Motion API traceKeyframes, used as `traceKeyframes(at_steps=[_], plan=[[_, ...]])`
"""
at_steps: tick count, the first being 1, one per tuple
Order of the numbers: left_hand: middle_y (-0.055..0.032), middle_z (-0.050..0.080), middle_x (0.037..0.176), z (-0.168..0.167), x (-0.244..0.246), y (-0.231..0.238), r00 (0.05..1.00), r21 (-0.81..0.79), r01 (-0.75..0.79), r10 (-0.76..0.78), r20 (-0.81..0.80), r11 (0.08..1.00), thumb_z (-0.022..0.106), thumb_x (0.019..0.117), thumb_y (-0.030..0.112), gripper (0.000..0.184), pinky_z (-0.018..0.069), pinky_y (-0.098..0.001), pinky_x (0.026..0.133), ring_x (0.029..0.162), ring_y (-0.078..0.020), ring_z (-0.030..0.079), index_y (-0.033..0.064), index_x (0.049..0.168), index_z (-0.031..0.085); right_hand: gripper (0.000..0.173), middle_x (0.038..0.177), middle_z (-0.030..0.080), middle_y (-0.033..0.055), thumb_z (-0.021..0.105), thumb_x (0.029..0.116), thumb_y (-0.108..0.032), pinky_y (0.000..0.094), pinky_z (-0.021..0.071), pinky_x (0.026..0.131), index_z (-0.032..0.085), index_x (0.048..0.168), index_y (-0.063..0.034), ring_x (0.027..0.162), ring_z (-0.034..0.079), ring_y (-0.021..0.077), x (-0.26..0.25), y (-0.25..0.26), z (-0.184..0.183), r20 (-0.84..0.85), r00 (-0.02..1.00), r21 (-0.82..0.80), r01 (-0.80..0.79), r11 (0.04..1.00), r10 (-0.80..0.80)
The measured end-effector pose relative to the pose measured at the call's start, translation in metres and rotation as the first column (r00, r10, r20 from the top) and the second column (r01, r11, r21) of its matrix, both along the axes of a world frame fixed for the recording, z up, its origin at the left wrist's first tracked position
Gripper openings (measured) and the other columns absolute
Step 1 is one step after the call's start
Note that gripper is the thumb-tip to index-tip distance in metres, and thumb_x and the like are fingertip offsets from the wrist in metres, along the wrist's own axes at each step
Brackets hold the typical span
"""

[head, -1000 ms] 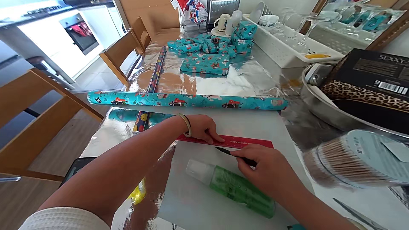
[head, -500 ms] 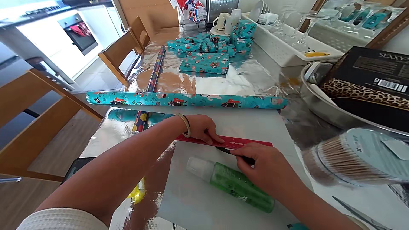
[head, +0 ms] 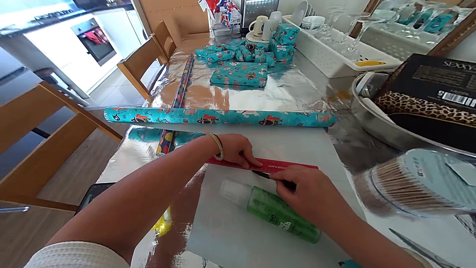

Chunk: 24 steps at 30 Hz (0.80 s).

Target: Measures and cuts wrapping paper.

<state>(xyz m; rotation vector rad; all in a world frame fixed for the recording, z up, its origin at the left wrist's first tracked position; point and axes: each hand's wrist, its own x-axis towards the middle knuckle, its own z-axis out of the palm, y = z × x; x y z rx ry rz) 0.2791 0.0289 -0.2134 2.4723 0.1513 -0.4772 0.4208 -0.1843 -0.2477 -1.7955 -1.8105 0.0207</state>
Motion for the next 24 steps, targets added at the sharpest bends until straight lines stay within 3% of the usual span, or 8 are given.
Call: traceKeyframes(at_steps=[19, 24], plan=[[-0.021, 0.07, 0.114, 0.0, -0.001, -0.003, 1.0, 0.004, -0.03, 0.03, 0.0, 1.0, 0.071, 0.096, 0.006, 0.032, 0.0518, -0.0467, 0.096, 0.104, -0.0306, 0.067, 0.0061, 0.128, 0.072, 0.019, 0.079, 0.072, 0.0008, 0.063, 0.085, -0.013, 0.0334, 0.0557, 0.059, 0.082, 0.091, -0.0127, 0.067, 0.067, 0.013, -0.002, -0.001, 0.005, -0.006, 1.0, -0.035, 0.0, 0.999, -0.001], [-0.0215, 0.07, 0.115, 0.002, 0.0, -0.003, 1.0, 0.0, -0.02, 0.02, -0.015, 1.0, 0.069, 0.0966, 0.005, 0.031, 0.0506, -0.0473, 0.098, 0.107, -0.0322, 0.067, 0.0054, 0.127, 0.072, 0.014, 0.08, 0.071, 0.0028, 0.068, 0.0874, -0.011, 0.0366, 0.055, 0.062, 0.081, 0.091, -0.0109, 0.071, 0.067, 0.0162, -0.01, 0.005, 0.02, 0.011, 1.0, -0.153, -0.001, 0.988, 0.003]])
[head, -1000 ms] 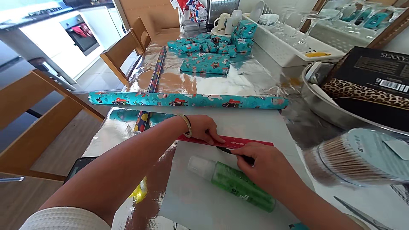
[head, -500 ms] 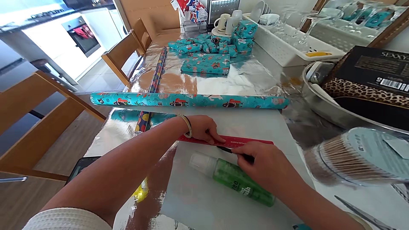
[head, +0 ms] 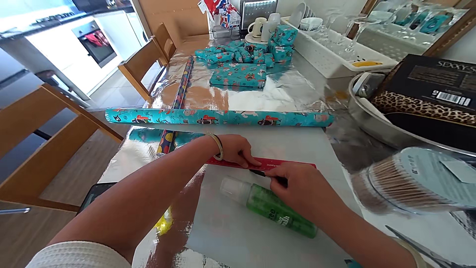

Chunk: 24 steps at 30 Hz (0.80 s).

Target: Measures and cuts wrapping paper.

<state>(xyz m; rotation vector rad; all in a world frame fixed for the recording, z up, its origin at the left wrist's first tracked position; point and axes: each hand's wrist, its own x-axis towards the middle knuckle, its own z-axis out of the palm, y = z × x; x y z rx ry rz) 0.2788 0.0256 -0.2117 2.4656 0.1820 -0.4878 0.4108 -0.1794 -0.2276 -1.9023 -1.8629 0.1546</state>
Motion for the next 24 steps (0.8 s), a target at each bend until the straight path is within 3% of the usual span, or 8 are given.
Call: traceKeyframes(at_steps=[3, 6, 12, 15, 19, 21, 24], plan=[[-0.0219, 0.069, 0.116, -0.001, 0.0, 0.001, 1.0, -0.002, -0.005, 0.005, -0.017, 1.0, 0.067, 0.0979, 0.004, 0.029, 0.0493, -0.0485, 0.099, 0.109, -0.033, 0.066, 0.0038, 0.127, 0.072, 0.012, 0.082, 0.072, 0.0046, 0.069, 0.0885, -0.009, 0.038, 0.0563, 0.065, 0.081, 0.092, -0.0101, 0.075, 0.069, 0.0185, -0.009, 0.008, 0.008, 0.018, 0.999, -0.045, -0.029, 0.999, 0.03], [-0.0211, 0.067, 0.116, -0.001, 0.0, 0.002, 0.999, 0.022, 0.004, -0.003, -0.047, 1.0, 0.062, 0.1008, 0.004, 0.025, 0.0507, -0.0464, 0.094, 0.106, -0.0315, 0.064, 0.0008, 0.124, 0.073, 0.012, 0.086, 0.073, 0.0066, 0.069, 0.0908, -0.01, 0.0391, 0.0568, 0.069, 0.08, 0.092, -0.0089, 0.08, 0.07, 0.0204, -0.02, 0.018, 0.014, 0.023, 0.998, -0.099, -0.063, 0.993, 0.066], [-0.0208, 0.065, 0.108, 0.001, 0.003, 0.004, 0.995, 0.057, 0.011, -0.005, -0.103, 0.998, 0.061, 0.0992, -0.002, 0.015, 0.0539, -0.0423, 0.073, 0.082, -0.0273, 0.063, -0.0073, 0.108, 0.072, 0.01, 0.086, 0.071, 0.0092, 0.068, 0.0932, -0.011, 0.0407, 0.0566, 0.071, 0.077, 0.091, -0.0056, 0.084, 0.07, 0.0241, -0.052, 0.038, 0.022, 0.066, 0.986, -0.16, -0.14, 0.977, 0.152], [-0.0212, 0.065, 0.108, -0.003, 0.005, 0.008, 0.995, 0.082, 0.055, -0.048, -0.083, 0.995, 0.063, 0.0934, -0.01, 0.016, 0.0541, -0.0437, 0.081, 0.091, -0.0289, 0.065, -0.0075, 0.106, 0.072, 0.013, 0.087, 0.071, 0.011, 0.064, 0.0951, -0.009, 0.0423, 0.0577, 0.072, 0.077, 0.094, -0.0049, 0.086, 0.071, 0.0261, -0.071, 0.047, 0.02, 0.095, 0.978, -0.176, -0.168, 0.97, 0.186], [-0.0241, 0.068, 0.117, -0.009, 0.004, 0.012, 0.994, 0.068, 0.11, -0.109, -0.008, 0.992, 0.062, 0.0919, -0.014, 0.034, 0.0494, -0.0457, 0.099, 0.112, -0.0339, 0.064, -0.0011, 0.121, 0.073, 0.017, 0.094, 0.07, 0.0111, 0.06, 0.0985, -0.01, 0.0398, 0.0572, 0.076, 0.076, 0.102, -0.0056, 0.092, 0.07, 0.0255, -0.087, 0.058, 0.022, 0.133, 0.962, -0.258, -0.198, 0.945, 0.238], [-0.0243, 0.068, 0.117, -0.006, 0.005, 0.009, 0.993, 0.094, 0.118, -0.116, -0.023, 0.989, 0.059, 0.0937, -0.013, 0.034, 0.0488, -0.0461, 0.099, 0.111, -0.0343, 0.064, -0.0011, 0.122, 0.073, 0.016, 0.093, 0.07, 0.0108, 0.061, 0.0979, -0.009, 0.04, 0.0579, 0.075, 0.077, 0.101, -0.0061, 0.089, 0.07, 0.0258, -0.086, 0.06, 0.019, 0.118, 0.958, -0.195, -0.235, 0.952, 0.26], [-0.0257, 0.066, 0.106, -0.004, 0.005, 0.006, 0.997, 0.131, 0.081, -0.078, -0.024, 0.988, 0.057, 0.0964, -0.009, 0.015, 0.0488, -0.0495, 0.09, 0.1, -0.0354, 0.064, -0.0117, 0.104, 0.07, 0.013, 0.087, 0.071, 0.0077, 0.067, 0.0934, -0.009, 0.0409, 0.0592, 0.066, 0.079, 0.099, -0.009, 0.079, 0.071, 0.0233, -0.069, 0.047, 0.019, 0.053, 0.963, 0.096, -0.27, 0.958, 0.266]])
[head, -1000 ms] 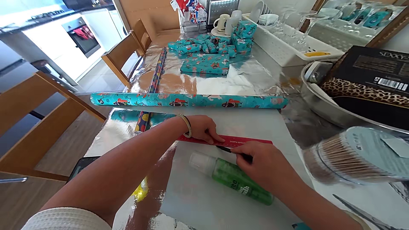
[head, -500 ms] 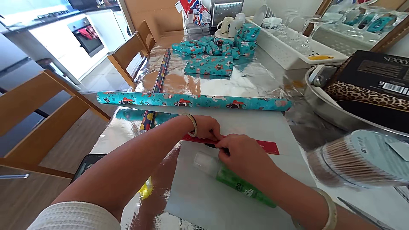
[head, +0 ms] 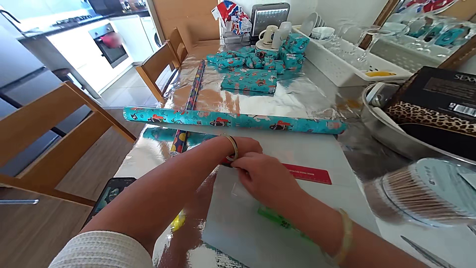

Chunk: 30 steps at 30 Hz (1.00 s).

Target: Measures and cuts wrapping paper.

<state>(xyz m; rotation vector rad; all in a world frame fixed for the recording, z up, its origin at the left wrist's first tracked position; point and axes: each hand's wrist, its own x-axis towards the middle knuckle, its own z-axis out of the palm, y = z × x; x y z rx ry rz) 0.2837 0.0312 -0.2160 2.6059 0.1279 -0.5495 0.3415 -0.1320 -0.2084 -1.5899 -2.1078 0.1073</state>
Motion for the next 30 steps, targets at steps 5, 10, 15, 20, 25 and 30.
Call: traceKeyframes(at_steps=[5, 10, 15, 20, 25, 30], plan=[[-0.0215, 0.07, 0.103, -0.003, -0.011, -0.002, 0.982, -0.049, -0.132, 0.138, 0.128, 0.99, 0.072, 0.0959, 0.011, 0.025, 0.0537, -0.0485, 0.085, 0.091, -0.0314, 0.067, -0.0051, 0.115, 0.071, 0.038, 0.091, 0.069, -0.0014, 0.044, 0.1052, -0.028, 0.0306, 0.0566, 0.058, 0.068, 0.133, -0.0181, 0.068, 0.064, 0.0094, 0.058, -0.066, 0.01, -0.211, 0.961, 0.133, 0.208, 0.969, -0.177], [-0.0198, 0.07, 0.117, -0.006, -0.02, 0.009, 0.929, 0.146, -0.261, 0.208, 0.306, 0.954, 0.073, 0.0964, 0.019, 0.024, 0.0514, -0.0515, 0.101, 0.11, -0.0336, 0.067, 0.003, 0.114, 0.077, 0.044, 0.085, 0.063, 0.0131, 0.049, 0.1067, -0.039, 0.036, 0.0506, 0.059, 0.064, 0.111, 0.0019, 0.069, 0.059, 0.021, 0.075, -0.121, -0.014, -0.224, 0.923, 0.009, 0.324, 0.946, -0.314], [-0.0195, 0.067, 0.124, 0.004, -0.019, 0.0, 0.93, 0.191, -0.344, 0.307, 0.201, 0.919, 0.078, 0.0923, 0.026, 0.032, 0.0487, -0.052, 0.105, 0.118, -0.0342, 0.063, 0.0024, 0.114, 0.076, 0.055, 0.113, 0.068, 0.0211, 0.077, 0.0836, -0.048, 0.0532, 0.0562, 0.087, 0.066, 0.107, 0.0008, 0.101, 0.068, 0.0378, 0.057, -0.117, -0.045, -0.068, 0.961, 0.17, 0.276, 0.946, -0.268], [-0.0223, 0.065, 0.122, 0.013, -0.002, -0.012, 0.92, 0.273, -0.377, 0.392, -0.002, 0.885, 0.076, 0.0943, 0.023, 0.032, 0.0464, -0.054, 0.107, 0.12, -0.0372, 0.061, -0.001, 0.115, 0.072, 0.035, 0.108, 0.074, 0.0137, 0.087, 0.0717, -0.021, 0.0466, 0.0599, 0.082, 0.07, 0.098, -0.0045, 0.097, 0.073, 0.0314, 0.046, -0.112, -0.045, 0.057, 0.956, 0.18, 0.273, 0.945, -0.287], [-0.0233, 0.067, 0.119, 0.018, 0.009, -0.015, 0.915, 0.271, -0.341, 0.384, -0.124, 0.9, 0.072, 0.0967, 0.015, 0.033, 0.0459, -0.0559, 0.105, 0.116, -0.0384, 0.063, -0.004, 0.123, 0.066, 0.038, 0.093, 0.074, 0.007, 0.077, 0.0704, -0.037, 0.0385, 0.0596, 0.065, 0.07, 0.095, -0.0082, 0.081, 0.073, 0.024, 0.056, -0.139, -0.048, 0.008, 0.936, 0.249, 0.34, 0.907, -0.353], [-0.0258, 0.064, 0.123, 0.021, 0.014, -0.014, 0.881, 0.226, -0.41, 0.448, -0.154, 0.884, 0.076, 0.0938, 0.011, 0.058, 0.0461, -0.0584, 0.104, 0.115, -0.0422, 0.062, -0.0009, 0.144, 0.048, 0.052, 0.086, 0.069, 0.0169, 0.069, 0.0835, -0.044, 0.0517, 0.0552, 0.06, 0.069, 0.107, 0.0026, 0.073, 0.068, 0.035, 0.1, -0.189, -0.03, -0.053, 0.755, 0.138, 0.653, 0.744, -0.653]])
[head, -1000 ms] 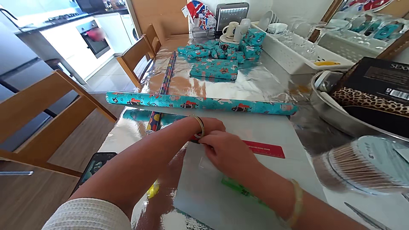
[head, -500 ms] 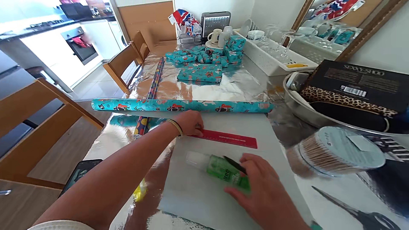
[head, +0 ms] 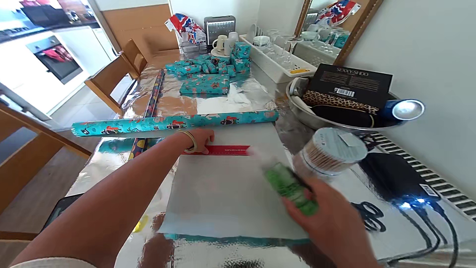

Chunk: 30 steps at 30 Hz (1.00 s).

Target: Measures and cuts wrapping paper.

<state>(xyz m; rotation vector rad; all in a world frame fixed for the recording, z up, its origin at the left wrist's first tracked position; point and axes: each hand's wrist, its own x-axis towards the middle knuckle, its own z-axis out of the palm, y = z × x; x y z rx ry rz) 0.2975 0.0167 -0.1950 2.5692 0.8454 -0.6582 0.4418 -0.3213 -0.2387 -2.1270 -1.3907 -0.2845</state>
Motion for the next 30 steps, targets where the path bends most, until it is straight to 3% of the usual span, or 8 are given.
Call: traceKeyframes(at_steps=[3, 7, 10, 15, 20, 23, 26, 30], plan=[[-0.0256, 0.065, 0.121, 0.002, 0.002, 0.004, 0.998, -0.011, 0.037, -0.038, -0.042, 0.999, 0.075, 0.0951, 0.013, 0.058, 0.0454, -0.0585, 0.104, 0.115, -0.0414, 0.062, 0.0002, 0.146, 0.048, 0.052, 0.089, 0.066, 0.0272, 0.076, 0.0843, -0.038, 0.0627, 0.0516, 0.062, 0.065, 0.104, 0.0083, 0.08, 0.067, 0.048, 0.04, -0.011, 0.0, 0.013, 0.985, -0.093, 0.173, 0.98, -0.173], [-0.0258, 0.065, 0.124, 0.014, 0.007, -0.006, 0.979, 0.049, 0.158, -0.15, -0.137, 0.986, 0.069, 0.0992, 0.015, 0.04, 0.0431, -0.0567, 0.106, 0.12, -0.0403, 0.061, -0.003, 0.134, 0.061, 0.047, 0.096, 0.066, 0.0289, 0.082, 0.0802, -0.032, 0.0638, 0.0517, 0.065, 0.064, 0.1, 0.007, 0.089, 0.067, 0.0508, 0.065, -0.005, -0.011, 0.082, 0.971, -0.09, 0.234, 0.968, -0.227], [-0.0252, 0.064, 0.127, 0.029, 0.01, -0.024, 0.993, 0.048, 0.113, -0.112, -0.029, 0.992, 0.066, 0.1012, 0.016, 0.036, 0.0438, -0.057, 0.106, 0.121, -0.04, 0.061, -0.0034, 0.132, 0.061, 0.044, 0.109, 0.064, 0.0306, 0.085, 0.078, -0.027, 0.0652, 0.0524, 0.07, 0.066, 0.099, 0.0067, 0.101, 0.064, 0.0523, 0.07, 0.002, -0.013, 0.079, 0.969, -0.069, 0.239, 0.969, -0.233], [-0.0219, 0.07, 0.112, 0.04, 0.043, -0.073, 0.906, -0.246, -0.181, 0.259, 0.336, 0.952, 0.054, 0.1069, 0.015, 0.04, 0.0588, -0.0481, 0.087, 0.091, -0.0295, 0.073, 0.0018, 0.144, 0.048, 0.042, 0.121, 0.059, 0.0309, 0.085, 0.0819, -0.02, 0.067, 0.0513, 0.076, 0.066, 0.107, 0.008, 0.113, 0.059, 0.053, 0.075, 0.016, -0.008, 0.031, 0.959, -0.114, 0.284, 0.952, -0.282], [-0.0184, 0.067, 0.107, 0.045, 0.071, -0.118, 0.776, -0.591, -0.209, 0.5, 0.385, 0.779, 0.046, 0.1099, 0.014, 0.042, 0.0577, -0.0345, 0.069, 0.074, -0.0195, 0.067, 0.006, 0.15, 0.04, 0.032, 0.118, 0.059, 0.0325, 0.084, 0.0831, -0.012, 0.0688, 0.0482, 0.081, 0.068, 0.102, 0.0088, 0.11, 0.058, 0.0546, 0.086, 0.026, -0.008, 0.062, 0.958, -0.077, 0.283, 0.956, -0.279], [-0.0129, 0.062, 0.1, 0.051, 0.056, -0.132, 0.679, -0.692, -0.195, 0.605, 0.416, 0.695, 0.04, 0.1122, 0.017, 0.032, 0.0524, -0.0277, 0.063, 0.071, -0.014, 0.06, 0.0056, 0.142, 0.046, 0.029, 0.115, 0.061, 0.0316, 0.083, 0.0839, -0.01, 0.0692, 0.0474, 0.083, 0.068, 0.1, 0.0084, 0.109, 0.058, 0.0548, 0.088, 0.032, -0.009, 0.086, 0.965, -0.069, 0.253, 0.965, -0.247], [-0.0132, 0.062, 0.096, 0.049, 0.016, -0.15, 0.697, -0.595, -0.188, 0.532, 0.48, 0.782, 0.04, 0.1102, 0.02, 0.028, 0.0517, -0.0387, 0.072, 0.08, -0.0201, 0.06, 0.0023, 0.123, 0.058, 0.03, 0.116, 0.061, 0.0318, 0.083, 0.0854, -0.011, 0.0693, 0.0479, 0.083, 0.069, 0.104, 0.0084, 0.111, 0.058, 0.0548, 0.091, 0.038, -0.001, 0.076, 0.972, -0.135, 0.23, 0.964, -0.221], [-0.0085, 0.063, 0.08, 0.044, -0.05, -0.207, 0.802, -0.307, -0.136, 0.287, 0.523, 0.942, 0.041, 0.1051, 0.028, 0.033, 0.0538, -0.0443, 0.068, 0.075, -0.0214, 0.065, 0.0051, 0.106, 0.065, 0.032, 0.116, 0.06, 0.0349, 0.082, 0.0852, -0.007, 0.0703, 0.0491, 0.079, 0.067, 0.106, 0.0115, 0.112, 0.057, 0.0569, 0.09, 0.056, 0.012, 0.104, 0.974, -0.228, 0.219, 0.949, -0.199]])
